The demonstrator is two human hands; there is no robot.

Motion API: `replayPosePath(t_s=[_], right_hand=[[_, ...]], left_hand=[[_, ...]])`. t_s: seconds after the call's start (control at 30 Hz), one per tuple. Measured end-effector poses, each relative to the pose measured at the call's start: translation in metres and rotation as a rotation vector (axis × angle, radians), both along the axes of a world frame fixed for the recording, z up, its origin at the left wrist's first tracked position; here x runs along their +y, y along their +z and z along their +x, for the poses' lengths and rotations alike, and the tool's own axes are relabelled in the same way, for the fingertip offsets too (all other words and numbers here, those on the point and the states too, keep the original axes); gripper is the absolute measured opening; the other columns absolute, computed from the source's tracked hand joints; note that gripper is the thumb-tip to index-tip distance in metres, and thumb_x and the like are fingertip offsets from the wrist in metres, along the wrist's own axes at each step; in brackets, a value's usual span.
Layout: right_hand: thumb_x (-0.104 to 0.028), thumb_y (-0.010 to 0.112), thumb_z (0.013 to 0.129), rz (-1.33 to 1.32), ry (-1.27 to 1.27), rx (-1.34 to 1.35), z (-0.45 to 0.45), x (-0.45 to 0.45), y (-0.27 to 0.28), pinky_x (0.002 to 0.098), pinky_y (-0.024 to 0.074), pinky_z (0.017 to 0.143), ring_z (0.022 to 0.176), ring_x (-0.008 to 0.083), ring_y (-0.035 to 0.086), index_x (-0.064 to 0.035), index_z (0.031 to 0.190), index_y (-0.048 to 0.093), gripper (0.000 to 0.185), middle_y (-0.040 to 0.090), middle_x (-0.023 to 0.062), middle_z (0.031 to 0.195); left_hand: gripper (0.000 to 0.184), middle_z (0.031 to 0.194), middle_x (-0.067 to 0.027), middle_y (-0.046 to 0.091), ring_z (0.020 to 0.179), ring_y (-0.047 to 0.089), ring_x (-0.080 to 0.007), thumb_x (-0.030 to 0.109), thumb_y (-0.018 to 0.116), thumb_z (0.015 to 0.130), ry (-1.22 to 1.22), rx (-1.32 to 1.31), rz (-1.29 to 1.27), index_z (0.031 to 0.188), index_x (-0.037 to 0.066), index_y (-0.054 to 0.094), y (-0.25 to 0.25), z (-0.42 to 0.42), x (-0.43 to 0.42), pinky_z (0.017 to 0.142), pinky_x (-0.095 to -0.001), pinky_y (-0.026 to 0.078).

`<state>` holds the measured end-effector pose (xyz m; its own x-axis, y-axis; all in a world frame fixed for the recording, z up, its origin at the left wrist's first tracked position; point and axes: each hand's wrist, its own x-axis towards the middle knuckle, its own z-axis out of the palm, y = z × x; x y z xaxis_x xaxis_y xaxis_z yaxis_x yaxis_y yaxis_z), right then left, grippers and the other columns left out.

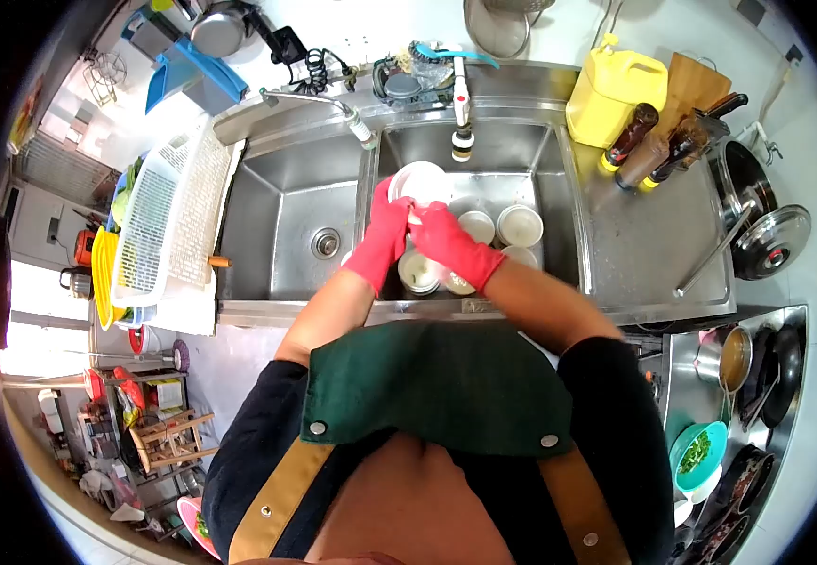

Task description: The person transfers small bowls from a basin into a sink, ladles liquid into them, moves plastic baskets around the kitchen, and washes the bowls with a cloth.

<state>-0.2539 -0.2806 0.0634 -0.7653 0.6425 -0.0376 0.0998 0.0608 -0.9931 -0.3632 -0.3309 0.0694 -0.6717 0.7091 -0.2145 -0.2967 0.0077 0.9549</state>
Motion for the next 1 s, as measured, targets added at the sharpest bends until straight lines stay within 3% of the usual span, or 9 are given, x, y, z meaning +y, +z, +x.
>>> replayPosePath(t_s=[0.17, 0.23, 0.27, 0.37, 0.47, 0.5, 0.7, 0.87, 1.0], right_hand=[[-0.043, 0.049, 0.097, -0.509, -0.380, 0.048, -0.020, 0.018, 0.009, 0.0391, 0.0510, 0.075, 0.086, 0.0269, 0.066, -0.0006, 0.106, 0.064, 0.046, 0.068, 0.0180, 0.098], [-0.037, 0.051, 0.097, -0.187, -0.164, -0.138, -0.024, 0.022, 0.031, 0.0390, 0.0507, 0.078, 0.089, 0.0248, 0.065, -0.0019, 0.115, 0.061, 0.041, 0.067, 0.0161, 0.102], [-0.035, 0.055, 0.096, -0.110, -0.061, -0.052, -0.029, 0.021, 0.019, 0.0385, 0.0500, 0.081, 0.092, 0.0233, 0.064, -0.0018, 0.119, 0.060, 0.040, 0.067, 0.0141, 0.105], [-0.007, 0.070, 0.077, 0.697, 0.383, -0.452, -0.001, 0.028, 0.060, 0.0430, 0.0481, 0.086, 0.099, 0.0314, 0.060, -0.0081, 0.121, 0.062, 0.045, 0.066, 0.0123, 0.107], [-0.007, 0.069, 0.068, 1.213, 0.480, -0.161, 0.048, 0.058, 0.081, 0.0416, 0.0490, 0.076, 0.094, 0.0312, 0.063, -0.0121, 0.110, 0.066, 0.042, 0.067, 0.0103, 0.099], [-0.007, 0.069, 0.067, 1.128, 0.516, -0.485, 0.056, 0.058, 0.115, 0.0404, 0.0486, 0.074, 0.095, 0.0293, 0.064, -0.0130, 0.108, 0.067, 0.042, 0.068, 0.0086, 0.099], [-0.011, 0.055, 0.094, 0.964, -0.029, 0.476, 0.039, 0.058, 0.082, 0.0363, 0.0466, 0.094, 0.113, 0.0250, 0.057, -0.0040, 0.128, 0.058, 0.035, 0.065, 0.0088, 0.115], [-0.030, 0.058, 0.098, -0.879, 0.395, 0.457, 0.013, 0.072, 0.106, 0.0311, 0.0507, 0.086, 0.096, 0.0176, 0.064, -0.0061, 0.128, 0.053, 0.039, 0.065, 0.0067, 0.113], [-0.044, 0.055, 0.097, -0.387, -0.008, 0.471, -0.014, 0.054, 0.023, 0.0329, 0.0535, 0.080, 0.098, 0.0181, 0.062, -0.0069, 0.127, 0.054, 0.048, 0.062, 0.0094, 0.114]], left_hand=[[0.052, 0.140, -0.0120, 0.049, 0.124, 0.050, -0.0222, 0.029, 0.053, 0.100, -0.079, 0.360, 0.227, 0.148, 0.015, 0.037, -0.016, -0.006, -0.006, 0.103, -0.0340, 0.043], [0.051, 0.139, -0.0113, 0.049, 0.124, 0.050, -0.0220, 0.032, 0.052, 0.101, -0.192, 0.246, 0.280, 0.147, 0.016, 0.039, -0.009, -0.005, -0.008, 0.103, -0.0343, 0.043], [0.049, 0.134, -0.0107, 0.053, 0.119, 0.054, -0.0226, 0.035, 0.054, 0.100, -0.138, -0.309, 0.158, 0.144, 0.018, 0.042, -0.005, -0.014, 0.009, 0.095, -0.0365, 0.050], [0.044, 0.127, -0.0097, 0.058, 0.110, 0.061, -0.0235, 0.031, 0.055, 0.099, -0.163, -0.225, -0.073, 0.140, 0.018, 0.045, 0.061, 0.003, -0.013, 0.084, -0.0388, 0.056], [0.038, 0.122, -0.0109, 0.062, 0.104, 0.065, -0.0247, 0.018, 0.057, 0.097, -0.099, -0.181, 0.030, 0.134, 0.015, 0.050, 0.038, 0.003, -0.014, 0.078, -0.0405, 0.059], [0.038, 0.122, -0.0115, 0.063, 0.104, 0.064, -0.0250, 0.015, 0.057, 0.096, -0.109, -0.170, 0.057, 0.134, 0.015, 0.051, 0.031, -0.001, -0.014, 0.079, -0.0409, 0.059], [0.049, 0.121, -0.0132, 0.061, 0.095, 0.068, -0.0269, 0.009, 0.064, 0.090, -0.490, -0.165, -0.028, 0.135, 0.007, 0.045, 0.041, 0.001, -0.018, 0.063, -0.0405, 0.062], [0.028, 0.097, -0.0062, 0.064, 0.066, 0.063, -0.0144, 0.009, 0.056, 0.094, -0.497, -0.492, 0.299, 0.122, 0.007, 0.053, 0.051, 0.035, -0.003, 0.047, -0.0258, 0.049], [0.036, 0.106, -0.0065, 0.067, 0.083, 0.066, -0.0177, 0.018, 0.063, 0.094, -0.153, -0.332, 0.271, 0.127, 0.007, 0.056, 0.079, 0.043, 0.002, 0.069, -0.0292, 0.053]])
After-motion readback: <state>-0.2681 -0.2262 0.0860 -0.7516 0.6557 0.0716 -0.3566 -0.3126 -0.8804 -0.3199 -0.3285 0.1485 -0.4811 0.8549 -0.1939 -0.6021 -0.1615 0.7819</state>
